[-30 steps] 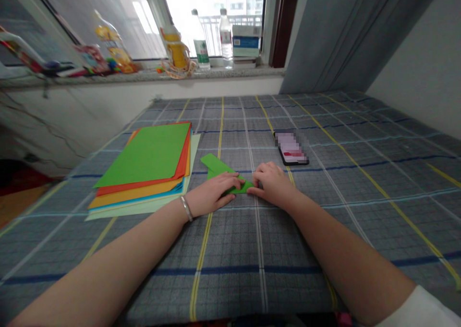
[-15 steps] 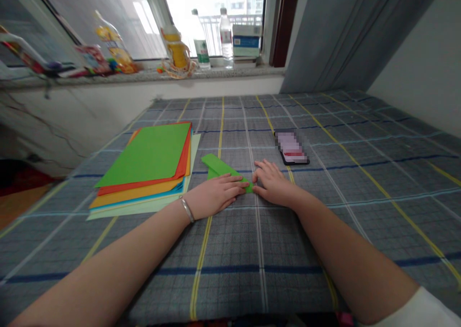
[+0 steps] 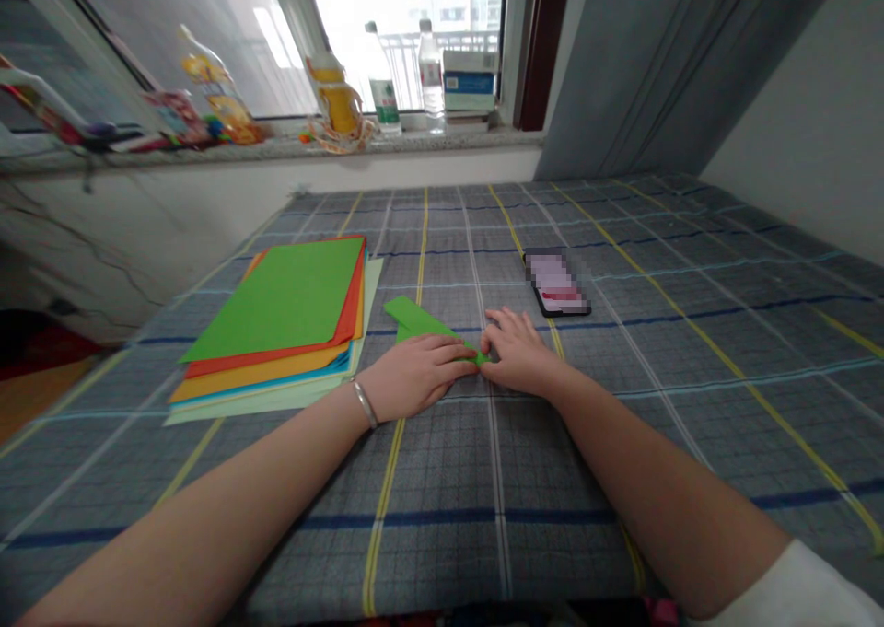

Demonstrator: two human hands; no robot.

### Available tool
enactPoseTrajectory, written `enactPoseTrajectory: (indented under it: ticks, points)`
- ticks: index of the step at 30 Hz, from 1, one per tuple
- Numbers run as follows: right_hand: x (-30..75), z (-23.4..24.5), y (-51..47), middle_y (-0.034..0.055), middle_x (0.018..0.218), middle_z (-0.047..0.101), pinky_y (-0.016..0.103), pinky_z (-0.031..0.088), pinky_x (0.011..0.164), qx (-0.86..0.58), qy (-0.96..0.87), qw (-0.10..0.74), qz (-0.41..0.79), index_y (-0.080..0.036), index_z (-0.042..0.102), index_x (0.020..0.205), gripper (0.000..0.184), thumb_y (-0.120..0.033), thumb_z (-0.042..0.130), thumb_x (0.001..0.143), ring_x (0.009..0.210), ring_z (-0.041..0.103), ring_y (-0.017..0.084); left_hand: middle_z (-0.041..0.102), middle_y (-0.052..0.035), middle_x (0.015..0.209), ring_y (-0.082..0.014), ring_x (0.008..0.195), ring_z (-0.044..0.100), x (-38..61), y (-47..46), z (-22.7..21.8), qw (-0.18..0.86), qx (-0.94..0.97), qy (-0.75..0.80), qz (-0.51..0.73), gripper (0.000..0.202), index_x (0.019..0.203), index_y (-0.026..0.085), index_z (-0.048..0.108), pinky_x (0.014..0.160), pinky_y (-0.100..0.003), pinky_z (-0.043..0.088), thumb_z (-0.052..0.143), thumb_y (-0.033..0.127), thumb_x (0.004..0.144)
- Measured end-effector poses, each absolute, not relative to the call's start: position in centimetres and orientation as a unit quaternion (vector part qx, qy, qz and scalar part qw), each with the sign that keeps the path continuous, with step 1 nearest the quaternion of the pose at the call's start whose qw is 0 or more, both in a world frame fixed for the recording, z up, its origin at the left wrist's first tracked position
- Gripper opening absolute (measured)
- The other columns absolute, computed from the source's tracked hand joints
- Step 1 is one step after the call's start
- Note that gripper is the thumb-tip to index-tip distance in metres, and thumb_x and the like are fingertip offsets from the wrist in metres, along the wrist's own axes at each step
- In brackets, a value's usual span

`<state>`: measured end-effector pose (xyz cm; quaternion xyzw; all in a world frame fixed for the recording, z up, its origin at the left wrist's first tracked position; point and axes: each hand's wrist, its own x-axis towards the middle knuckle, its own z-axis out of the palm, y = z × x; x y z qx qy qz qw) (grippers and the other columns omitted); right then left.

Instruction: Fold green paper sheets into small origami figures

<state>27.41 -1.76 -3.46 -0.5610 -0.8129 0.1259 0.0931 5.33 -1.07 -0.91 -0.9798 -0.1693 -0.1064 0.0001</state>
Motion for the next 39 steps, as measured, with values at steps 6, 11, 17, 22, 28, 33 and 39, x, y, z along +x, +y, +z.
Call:
enactPoseTrajectory:
  ticks: [6, 11, 17, 22, 28, 33, 39]
  points:
    - [26.4, -2.9, -1.9, 0.0134, 0.150, 0.031, 0.056, 0.006, 0.113, -0.593, -0.791, 0.066, 0.133, -0.019, 0.054, 0.093, 0.019, -0.021, 0.053, 0.073, 0.143, 0.012, 0.034, 0.060, -0.0080, 0.123, -0.0222, 0.118, 0.050, 5.5, -1.1, -0.8, 0.004, -0.979, -0.175, -0.101, 0.029, 0.118, 0.019, 0.056, 0.101, -0.038, 0.042, 0.045, 0.020, 0.091]
    - [26.7, -2.6, -1.8, 0.0122, 0.151, 0.030, 0.055, 0.005, 0.114, -0.591, -0.792, 0.057, 0.143, -0.019, 0.051, 0.094, 0.023, -0.017, 0.051, 0.071, 0.144, 0.009, 0.033, 0.060, -0.0082, 0.126, -0.0210, 0.119, 0.051, 5.1, -0.5, -1.0, -0.013, -0.983, -0.141, -0.116, 0.028, 0.115, 0.017, 0.058, 0.104, -0.037, 0.041, 0.043, 0.018, 0.092]
    - [27.7, -3.0, -1.6, 0.0122, 0.154, 0.027, 0.056, 0.007, 0.113, -0.575, -0.800, 0.057, 0.161, -0.020, 0.050, 0.092, 0.024, -0.012, 0.047, 0.070, 0.144, 0.007, 0.032, 0.061, -0.0078, 0.127, -0.0214, 0.122, 0.052, 4.5, 0.0, -1.3, -0.035, -0.983, -0.122, -0.135, 0.024, 0.109, 0.017, 0.060, 0.106, -0.039, 0.040, 0.043, 0.016, 0.093]
    - [28.3, -3.2, -1.4, 0.0087, 0.154, 0.028, 0.058, 0.011, 0.112, -0.561, -0.807, 0.073, 0.171, -0.021, 0.054, 0.092, 0.030, -0.008, 0.046, 0.066, 0.144, 0.010, 0.030, 0.061, -0.0102, 0.127, -0.0205, 0.124, 0.051, 4.3, 0.2, -1.4, -0.063, -0.980, -0.126, -0.139, 0.022, 0.104, 0.016, 0.061, 0.106, -0.039, 0.041, 0.043, 0.012, 0.091]
    - [27.9, -2.7, -1.3, 0.0097, 0.152, 0.032, 0.058, 0.013, 0.112, -0.573, -0.798, 0.076, 0.173, -0.020, 0.059, 0.087, 0.015, -0.019, 0.046, 0.080, 0.143, 0.016, 0.032, 0.060, -0.0109, 0.128, -0.0215, 0.125, 0.050, 4.4, 0.0, -1.4, -0.082, -0.977, -0.145, -0.133, 0.019, 0.097, 0.015, 0.060, 0.108, -0.040, 0.039, 0.043, 0.010, 0.090]
    - [27.0, -2.7, -2.0, 0.0123, 0.147, 0.038, 0.059, 0.018, 0.110, -0.577, -0.800, 0.116, 0.117, -0.021, 0.058, 0.082, 0.026, -0.047, 0.061, 0.078, 0.140, 0.022, 0.035, 0.058, -0.0106, 0.128, -0.0185, 0.121, 0.052, 4.2, -0.1, -1.5, -0.140, -0.957, -0.195, -0.163, 0.020, 0.101, 0.017, 0.056, 0.106, -0.039, 0.041, 0.043, 0.009, 0.088]
    - [26.3, -3.2, -1.9, 0.0139, 0.140, 0.046, 0.055, 0.026, 0.108, -0.560, -0.812, 0.152, 0.066, -0.021, 0.057, 0.086, 0.031, -0.050, 0.064, 0.076, 0.135, 0.032, 0.033, 0.053, -0.0124, 0.135, -0.0233, 0.130, 0.044, 4.2, 0.2, -2.2, -0.119, -0.933, -0.296, -0.167, 0.033, 0.123, 0.016, 0.051, 0.110, -0.046, 0.034, 0.045, 0.029, 0.093]
